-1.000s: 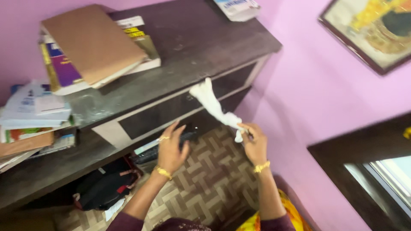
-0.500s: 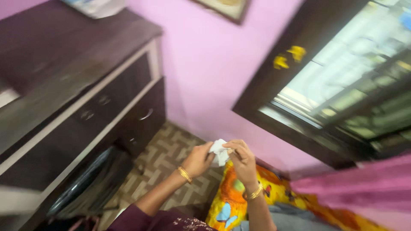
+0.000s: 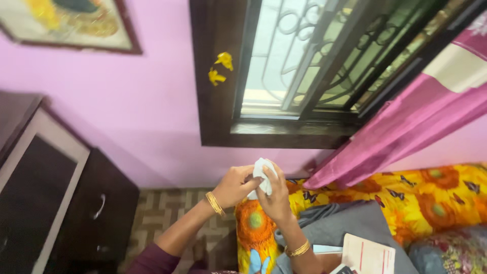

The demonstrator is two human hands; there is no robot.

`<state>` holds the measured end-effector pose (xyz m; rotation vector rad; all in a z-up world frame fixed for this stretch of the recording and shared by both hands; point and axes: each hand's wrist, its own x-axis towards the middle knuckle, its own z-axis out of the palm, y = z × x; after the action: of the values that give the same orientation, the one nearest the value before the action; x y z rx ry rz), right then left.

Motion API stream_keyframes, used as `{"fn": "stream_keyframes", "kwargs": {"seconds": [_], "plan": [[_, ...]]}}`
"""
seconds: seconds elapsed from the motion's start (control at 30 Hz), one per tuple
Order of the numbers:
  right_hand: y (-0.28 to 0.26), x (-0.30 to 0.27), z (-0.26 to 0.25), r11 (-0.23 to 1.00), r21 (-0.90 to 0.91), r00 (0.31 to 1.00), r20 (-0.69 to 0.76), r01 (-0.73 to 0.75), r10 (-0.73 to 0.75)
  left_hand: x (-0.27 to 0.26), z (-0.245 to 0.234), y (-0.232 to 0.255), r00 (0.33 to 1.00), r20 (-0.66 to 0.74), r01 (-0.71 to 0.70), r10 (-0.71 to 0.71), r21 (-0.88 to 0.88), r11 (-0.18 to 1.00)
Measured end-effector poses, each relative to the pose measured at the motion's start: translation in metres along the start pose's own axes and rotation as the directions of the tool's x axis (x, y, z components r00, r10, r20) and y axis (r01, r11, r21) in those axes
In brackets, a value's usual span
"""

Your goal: The person wipes the glass panes, frames, and tracks of a sliding window using a white cloth, moving between different sections of the window and the screen.

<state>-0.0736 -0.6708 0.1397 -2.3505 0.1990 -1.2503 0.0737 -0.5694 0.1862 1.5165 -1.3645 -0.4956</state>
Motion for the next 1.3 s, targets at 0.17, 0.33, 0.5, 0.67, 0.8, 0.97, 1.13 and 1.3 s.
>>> {"fn": "stream_keyframes", "kwargs": {"seconds": [0.17,0.33,0.5,0.67,0.8,0.97,1.13,1.3], "plan": [[0.034,0.058,-0.004,0.993,-0.086,0.992,-0.103,-0.075,0.066,0.068,-0.037,-0.002,0.955,-0.024,-0.29,0.296,0.142,0.947],[0.067,0.177,-0.013,0.975,-0.223,0.981,-0.191,-0.005,-0.038,0.141,-0.087,-0.009,0.842,-0.117,-0.441,0.526,0.411,0.798],[0.106,0.301,-0.033,0.936,-0.353,0.927,-0.348,0.007,-0.138,0.188,-0.102,-0.041,0.773,-0.006,-0.486,0.635,0.638,0.597],[0.156,0.401,-0.035,0.92,-0.392,0.869,-0.453,0.006,-0.199,0.219,-0.112,-0.071,0.741,0.036,-0.511,0.67,0.678,0.528],[0.214,0.437,0.009,0.878,-0.477,0.874,-0.44,-0.031,-0.208,0.235,-0.117,-0.086,0.732,0.086,-0.536,0.676,0.685,0.493],[0.269,0.373,0.059,0.836,-0.541,0.919,-0.278,0.09,-0.279,0.242,-0.114,-0.098,0.736,0.079,-0.538,0.673,0.671,0.51],[0.323,0.317,0.013,0.694,-0.719,0.921,-0.298,-0.042,-0.253,0.242,-0.101,-0.1,0.728,0.099,-0.537,0.678,0.698,0.474],[0.357,0.298,-0.021,0.651,-0.751,0.93,-0.31,-0.111,-0.199,0.248,-0.076,-0.097,0.743,0.075,-0.513,0.666,0.703,0.493]]}}
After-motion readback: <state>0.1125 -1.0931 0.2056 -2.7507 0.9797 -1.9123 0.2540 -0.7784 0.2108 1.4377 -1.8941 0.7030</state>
